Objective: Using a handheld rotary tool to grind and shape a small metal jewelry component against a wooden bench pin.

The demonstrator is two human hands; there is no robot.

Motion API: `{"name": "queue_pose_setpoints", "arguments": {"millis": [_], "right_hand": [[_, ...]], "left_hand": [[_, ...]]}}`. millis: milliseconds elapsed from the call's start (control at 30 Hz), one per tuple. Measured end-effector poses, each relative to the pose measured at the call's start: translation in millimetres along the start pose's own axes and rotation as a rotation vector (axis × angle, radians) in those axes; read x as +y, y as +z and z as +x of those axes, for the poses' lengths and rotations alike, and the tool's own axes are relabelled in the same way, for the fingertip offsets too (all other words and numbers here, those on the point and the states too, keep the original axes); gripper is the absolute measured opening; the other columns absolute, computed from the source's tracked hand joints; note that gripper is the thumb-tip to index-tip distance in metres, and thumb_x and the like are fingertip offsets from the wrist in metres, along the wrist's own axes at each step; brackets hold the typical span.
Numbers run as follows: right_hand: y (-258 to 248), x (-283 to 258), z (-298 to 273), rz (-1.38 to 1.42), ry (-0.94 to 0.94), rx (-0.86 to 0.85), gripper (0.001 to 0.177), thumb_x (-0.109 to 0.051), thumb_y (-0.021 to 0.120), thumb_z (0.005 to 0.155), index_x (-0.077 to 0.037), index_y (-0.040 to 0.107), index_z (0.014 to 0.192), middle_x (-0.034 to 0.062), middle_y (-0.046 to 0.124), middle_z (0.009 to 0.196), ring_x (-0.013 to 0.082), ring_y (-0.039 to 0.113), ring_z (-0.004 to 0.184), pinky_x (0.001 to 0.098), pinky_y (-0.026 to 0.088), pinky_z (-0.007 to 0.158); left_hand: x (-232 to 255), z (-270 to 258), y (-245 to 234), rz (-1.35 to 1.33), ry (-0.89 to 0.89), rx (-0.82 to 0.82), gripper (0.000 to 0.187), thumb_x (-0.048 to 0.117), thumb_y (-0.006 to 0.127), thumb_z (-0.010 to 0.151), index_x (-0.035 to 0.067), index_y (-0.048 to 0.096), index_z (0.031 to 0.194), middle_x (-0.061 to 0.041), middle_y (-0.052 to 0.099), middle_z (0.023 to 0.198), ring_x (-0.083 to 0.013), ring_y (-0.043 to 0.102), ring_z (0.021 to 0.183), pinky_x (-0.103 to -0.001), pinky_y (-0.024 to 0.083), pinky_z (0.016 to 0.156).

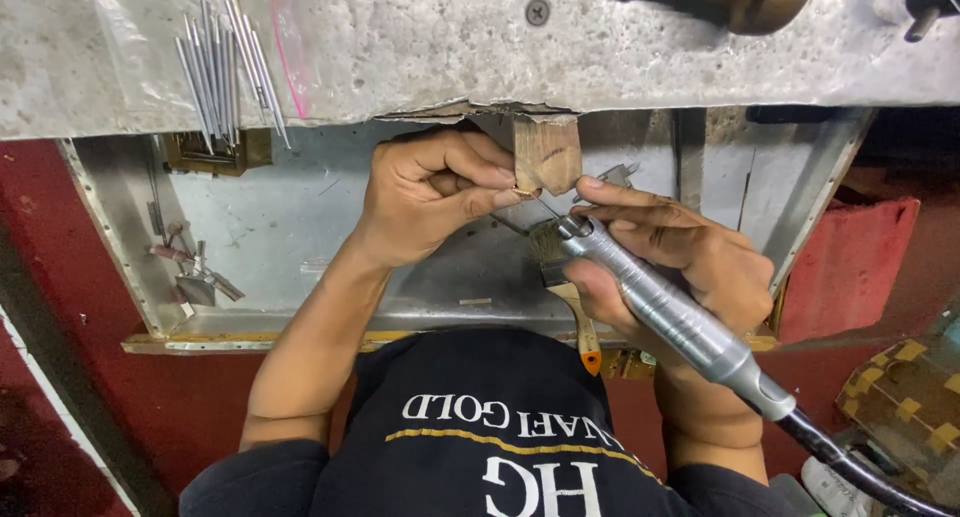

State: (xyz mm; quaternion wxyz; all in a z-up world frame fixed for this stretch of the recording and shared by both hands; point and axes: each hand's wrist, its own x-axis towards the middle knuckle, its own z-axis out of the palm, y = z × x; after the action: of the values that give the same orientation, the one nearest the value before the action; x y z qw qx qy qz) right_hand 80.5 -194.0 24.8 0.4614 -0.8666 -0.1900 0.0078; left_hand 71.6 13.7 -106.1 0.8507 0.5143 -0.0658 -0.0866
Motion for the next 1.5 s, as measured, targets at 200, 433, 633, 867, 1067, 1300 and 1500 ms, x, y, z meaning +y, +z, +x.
{"name": "queue_pose_setpoints", "arguments": {"millis": [200,433,633,867,1067,1300,1500], "right_hand": [[2,2,5,-0.043,-0.053,0.005,0.041,-0.019,0.079,0.085,0.007,0.048,0.08,0.0321,0.073,0.092,0.0396,0.079,0.094,0.0343,0.068,0.066],[3,14,5,0.08,-0.054,0.059,0.037,-0.013,0.081,0.081,0.01,0.052,0.083,0.0282,0.068,0.083,0.0459,0.079,0.088,0.0426,0.07,0.072],[5,-1,7,-0.072,-0.101,0.0,0.034,-0.012,0.083,0.081,0.015,0.062,0.078,0.0332,0.071,0.085,0.0442,0.077,0.092,0.0395,0.068,0.073],[10,6,1,0.06,-0.05,0.041,0.036,-0.017,0.071,0.088,0.011,0.049,0.084,0.0377,0.069,0.094,0.0466,0.077,0.095,0.04,0.068,0.07],[13,16,-8,0.149,-0.077,0.114,0.035,-0.019,0.062,0.095,0.011,0.045,0.086,0.0354,0.066,0.081,0.0527,0.076,0.091,0.0472,0.071,0.065],[9,13,-11,0.205,-0.027,0.04,0.031,-0.018,0.064,0.095,0.006,0.045,0.095,0.0336,0.066,0.092,0.0531,0.075,0.105,0.0454,0.072,0.076],[8,10,-10,0.136,-0.011,0.038,0.035,-0.021,0.063,0.095,0.009,0.047,0.091,0.0404,0.068,0.105,0.0486,0.076,0.101,0.042,0.07,0.075]], "left_hand": [[3,1,-1,-0.03,0.003,-0.02,0.012,0.007,0.074,0.098,0.0,0.07,0.108,-0.018,0.071,0.113,-0.0207,0.074,0.103,-0.027,0.067,0.094],[3,0,-1,-0.016,-0.027,0.006,0.014,0.011,0.074,0.098,0.0,0.071,0.105,-0.017,0.071,0.111,-0.0209,0.073,0.103,-0.027,0.065,0.092],[4,1,0,-0.014,-0.024,0.005,0.01,0.003,0.076,0.095,0.001,0.071,0.103,-0.016,0.072,0.107,-0.0207,0.072,0.103,-0.026,0.064,0.09],[-1,-2,4,0.005,-0.008,0.03,0.012,0.004,0.076,0.095,0.001,0.069,0.104,-0.017,0.07,0.108,-0.0198,0.073,0.098,-0.023,0.064,0.084],[0,-3,10,0.245,0.147,0.072,0.013,0.002,0.075,0.096,-0.001,0.068,0.107,-0.017,0.072,0.105,-0.0209,0.074,0.094,-0.025,0.062,0.08],[2,0,22,0.669,0.459,0.213,0.004,0.003,0.073,0.098,0.002,0.07,0.101,-0.016,0.075,0.097,-0.0252,0.077,0.085,-0.03,0.06,0.073],[-4,-8,31,0.594,0.302,0.276,0.013,0.017,0.066,0.103,0.004,0.067,0.101,-0.014,0.074,0.099,-0.0252,0.075,0.09,-0.033,0.058,0.08]]}}
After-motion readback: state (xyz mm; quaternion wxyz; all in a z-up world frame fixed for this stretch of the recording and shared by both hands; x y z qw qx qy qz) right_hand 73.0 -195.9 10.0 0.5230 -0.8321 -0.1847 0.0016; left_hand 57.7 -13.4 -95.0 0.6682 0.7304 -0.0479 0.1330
